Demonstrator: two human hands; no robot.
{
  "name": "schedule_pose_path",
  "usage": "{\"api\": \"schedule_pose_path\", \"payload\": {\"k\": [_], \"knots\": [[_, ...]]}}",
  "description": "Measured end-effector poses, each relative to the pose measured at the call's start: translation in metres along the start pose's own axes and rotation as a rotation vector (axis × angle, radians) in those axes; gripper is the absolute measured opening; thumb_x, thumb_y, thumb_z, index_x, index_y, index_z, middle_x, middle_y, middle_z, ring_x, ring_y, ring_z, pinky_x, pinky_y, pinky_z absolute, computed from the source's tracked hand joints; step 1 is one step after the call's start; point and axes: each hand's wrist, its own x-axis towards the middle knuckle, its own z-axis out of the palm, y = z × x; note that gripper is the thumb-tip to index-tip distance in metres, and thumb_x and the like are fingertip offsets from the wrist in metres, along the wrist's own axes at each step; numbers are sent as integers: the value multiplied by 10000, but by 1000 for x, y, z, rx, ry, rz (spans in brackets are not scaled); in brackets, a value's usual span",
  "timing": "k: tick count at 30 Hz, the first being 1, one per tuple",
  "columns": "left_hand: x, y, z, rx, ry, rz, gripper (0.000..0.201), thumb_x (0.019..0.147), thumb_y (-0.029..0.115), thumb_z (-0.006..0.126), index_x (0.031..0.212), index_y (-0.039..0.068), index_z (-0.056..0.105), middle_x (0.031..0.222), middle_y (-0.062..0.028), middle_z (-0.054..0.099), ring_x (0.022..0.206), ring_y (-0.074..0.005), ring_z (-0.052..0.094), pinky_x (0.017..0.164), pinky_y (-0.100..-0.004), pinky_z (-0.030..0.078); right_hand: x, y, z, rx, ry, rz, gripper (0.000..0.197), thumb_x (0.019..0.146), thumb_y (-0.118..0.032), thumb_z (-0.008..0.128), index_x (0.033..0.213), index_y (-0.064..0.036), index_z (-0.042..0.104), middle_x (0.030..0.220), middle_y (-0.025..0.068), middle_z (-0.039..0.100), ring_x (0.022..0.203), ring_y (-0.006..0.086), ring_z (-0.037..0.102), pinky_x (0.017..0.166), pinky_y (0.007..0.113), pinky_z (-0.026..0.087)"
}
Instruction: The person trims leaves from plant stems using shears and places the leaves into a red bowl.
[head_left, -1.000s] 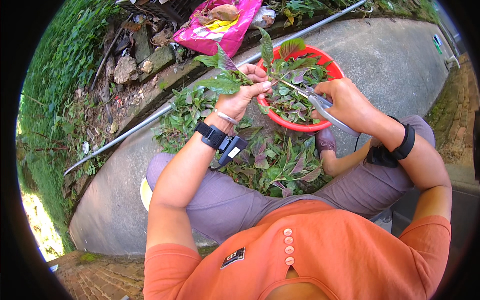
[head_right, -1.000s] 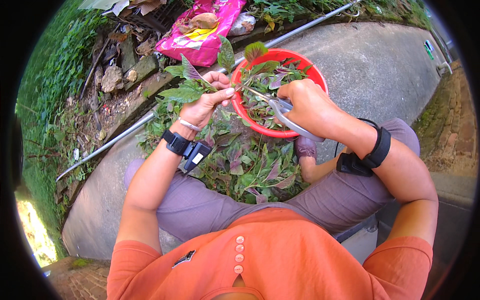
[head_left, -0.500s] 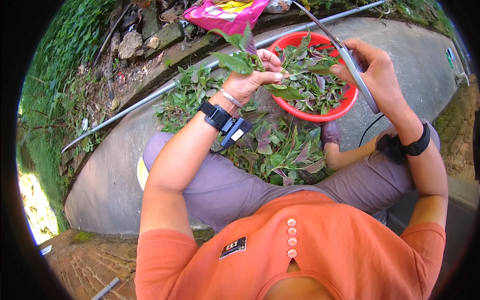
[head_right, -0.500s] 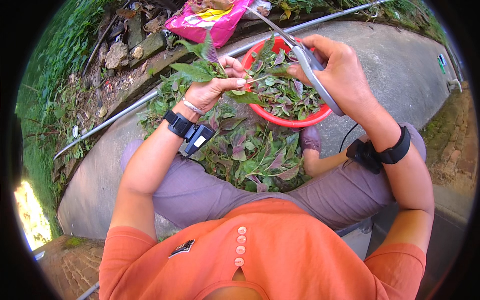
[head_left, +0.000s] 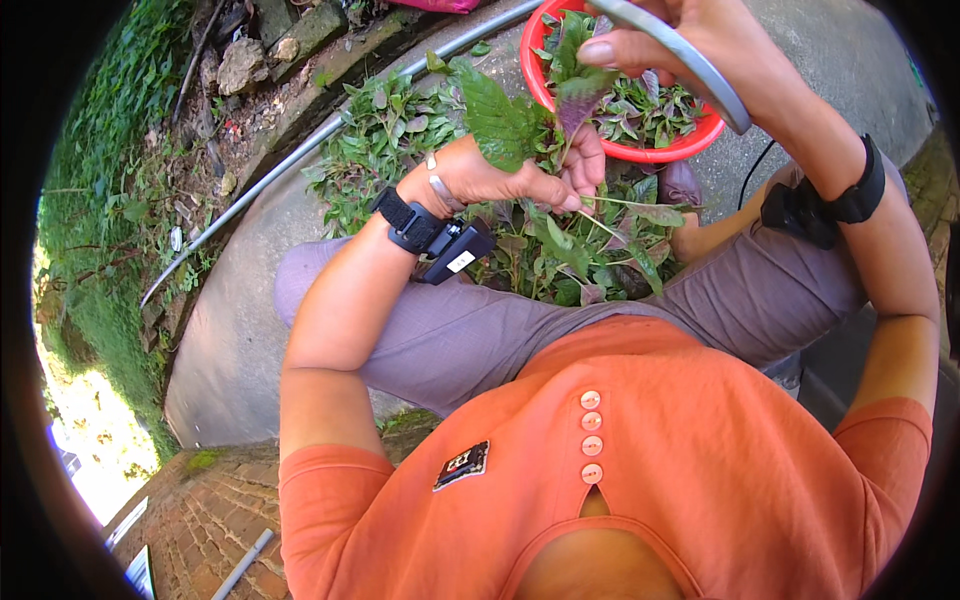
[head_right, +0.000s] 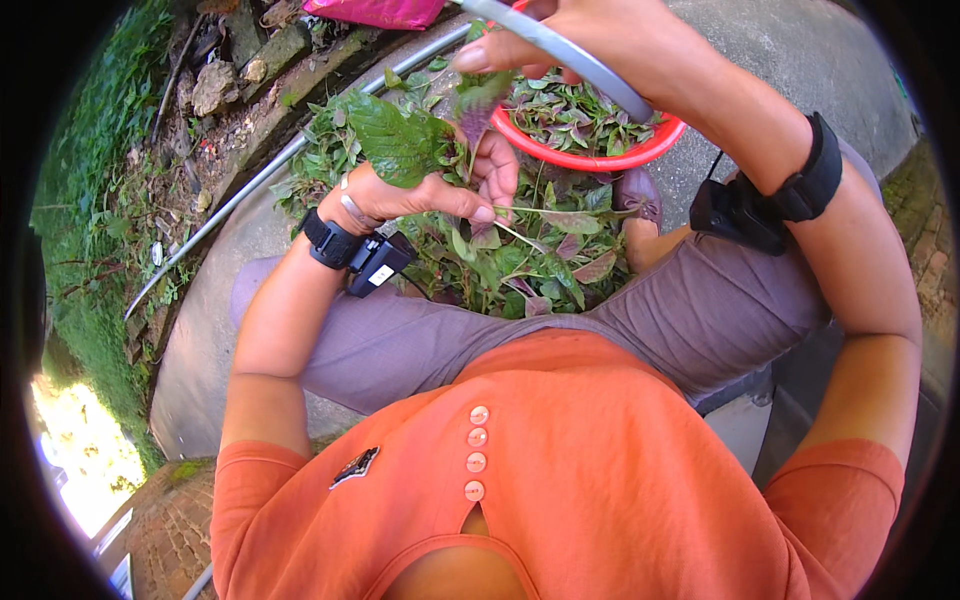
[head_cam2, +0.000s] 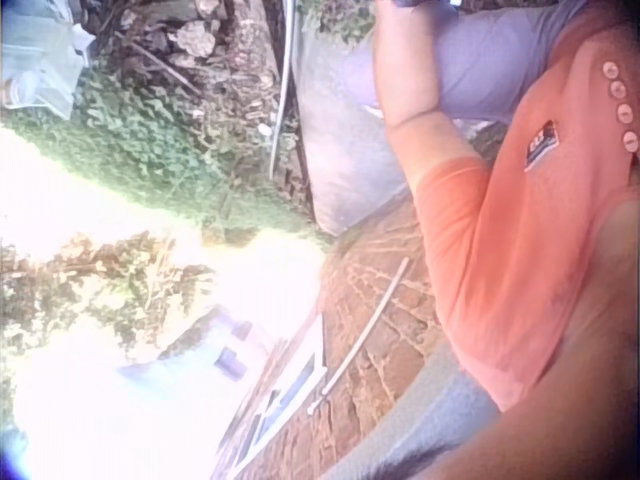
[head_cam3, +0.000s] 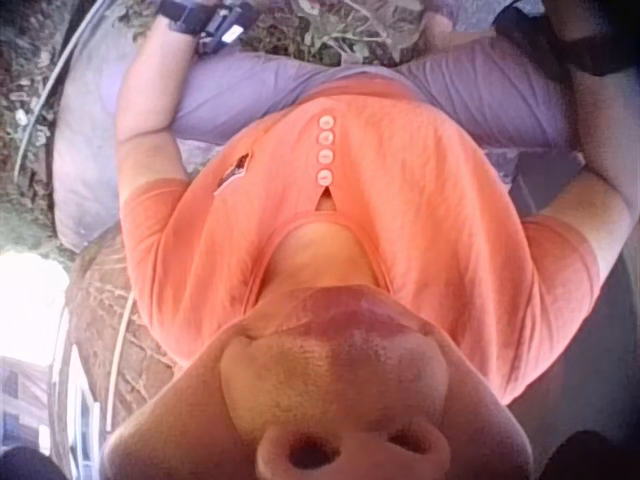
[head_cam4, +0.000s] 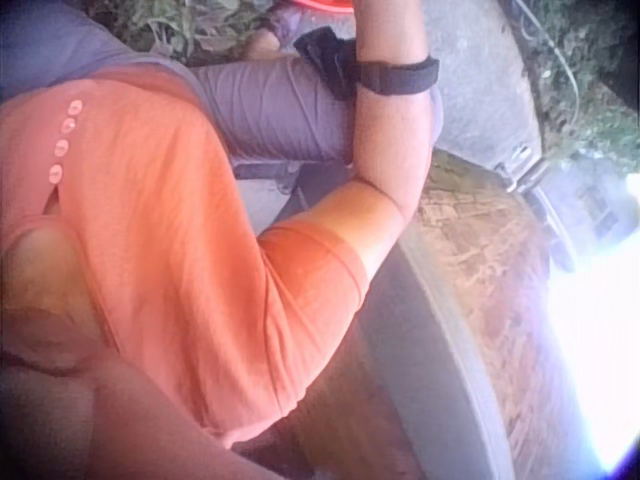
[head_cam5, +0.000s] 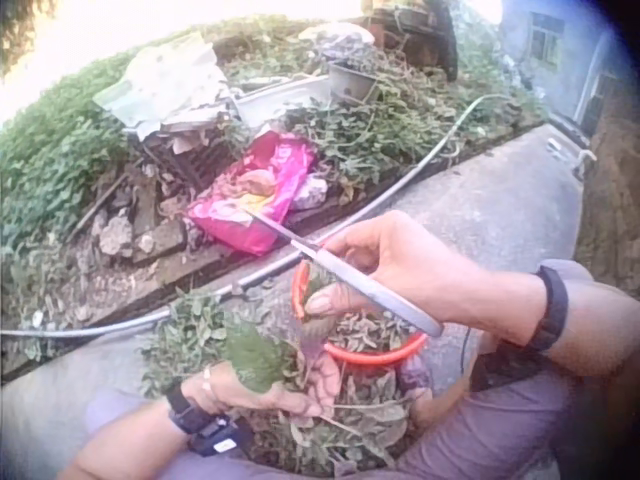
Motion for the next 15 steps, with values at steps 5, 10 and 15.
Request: {"api": "schedule_pose_path", "payload": {"k": [5,10,15], "knots": [[-7,2,1,22,126,20,260,774,-16,690,1028,-14,633,879,-48,650,791,-127,640,682,-268,539,1,-11,12,-83,-106,-50,284,726,15,701,1008,-4,675,800,-5,676,706,44,593,623,214,465],[-24,7,20,-37,277,20,249,784,-19,678,1030,-31,637,885,-84,659,735,-152,659,672,-270,557,0,-7,14,14,-129,-42,331,741,-5,735,1060,11,649,801,-1,668,719,41,584,632,221,468],[-40,1,36,-164,311,-15,292,798,-13,723,1076,-22,634,936,-92,676,816,-170,687,675,-274,582,-5,5,23,-226,-245,-290,306,765,-49,758,1041,18,642,819,44,676,768,83,613,693,265,489]]}}
